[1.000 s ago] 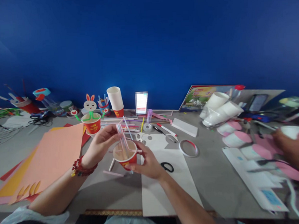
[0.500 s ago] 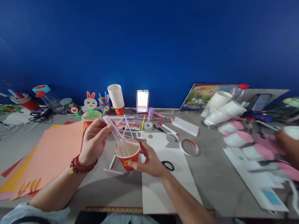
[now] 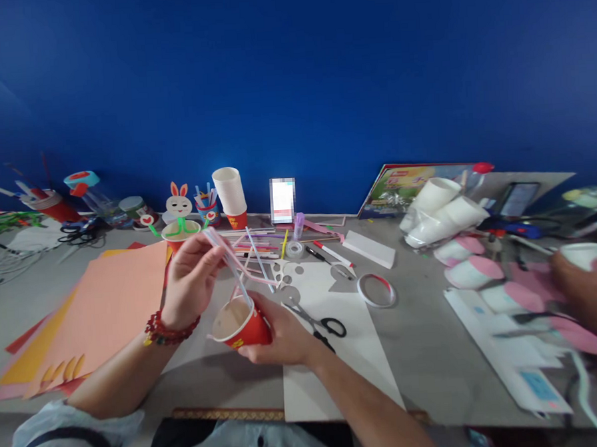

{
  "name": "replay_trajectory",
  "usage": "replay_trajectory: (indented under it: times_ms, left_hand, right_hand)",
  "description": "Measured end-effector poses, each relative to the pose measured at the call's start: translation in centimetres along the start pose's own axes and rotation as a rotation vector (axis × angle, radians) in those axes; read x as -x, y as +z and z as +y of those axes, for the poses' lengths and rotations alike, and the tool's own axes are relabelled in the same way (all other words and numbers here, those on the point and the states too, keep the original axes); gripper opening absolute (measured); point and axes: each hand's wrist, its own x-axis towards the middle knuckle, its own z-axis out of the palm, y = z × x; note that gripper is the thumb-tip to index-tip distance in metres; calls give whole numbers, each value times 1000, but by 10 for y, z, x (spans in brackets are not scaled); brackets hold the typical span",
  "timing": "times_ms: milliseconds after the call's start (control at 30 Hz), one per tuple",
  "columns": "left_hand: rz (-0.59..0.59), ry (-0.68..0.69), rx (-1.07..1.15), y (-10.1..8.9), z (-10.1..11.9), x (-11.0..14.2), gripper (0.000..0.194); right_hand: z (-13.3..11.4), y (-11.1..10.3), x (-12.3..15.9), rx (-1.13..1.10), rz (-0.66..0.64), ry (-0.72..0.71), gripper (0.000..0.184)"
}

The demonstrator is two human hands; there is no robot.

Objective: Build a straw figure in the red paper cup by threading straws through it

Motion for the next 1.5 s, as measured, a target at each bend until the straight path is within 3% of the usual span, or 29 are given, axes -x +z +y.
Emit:
replay_trajectory:
  times_ms: [100,167,267,333,433,500,600,700,833,967,1067,1300,1500]
  left_hand:
    - [113,166,94,-9,23,-8,8]
    - [92,183,139,-16,32,-10,7]
    - [21,34,68,-27,32,-5,10]
    - [37,-25,43,-34,28,0,14]
    - [189,150,54,-46,30,2,17]
    - [236,176,53,-54,35,1,17]
    - [113,-120,-28,-58,31,7,17]
    - [-3,-390,-154,-50,6,23,29]
    - [-96,-438,-263,-29,-23,42,39]
    - [-269,-493,-319,-14,-27,45,37]
    - [-339,-513,-302,-7,-25,44,37]
    - [-472,-629,-154,2,-22,51,39]
    - [-431,-641,-116,5,-24,62,34]
  right_hand:
    - [6,-5,-1,-6,49,21,86]
    - [10,-11,-2,7,107,77,87]
    - [13,-18,-6,107,111,211,86]
    - [14,-19,-8,200,61,293,84]
    - [17,-17,-11,292,10,343,83]
    - [20,-16,-13,351,29,316,81]
    - [22,-19,-15,489,119,207,64]
    - [15,-21,-15,512,250,48,39]
    - [-5,-16,-11,239,255,18,28]
    - [-13,-6,-11,-148,170,101,25]
    - [-10,-5,-13,-346,203,160,29]
    - [-7,-17,-11,-374,407,132,26]
    - [-4,-18,-8,-406,404,166,26]
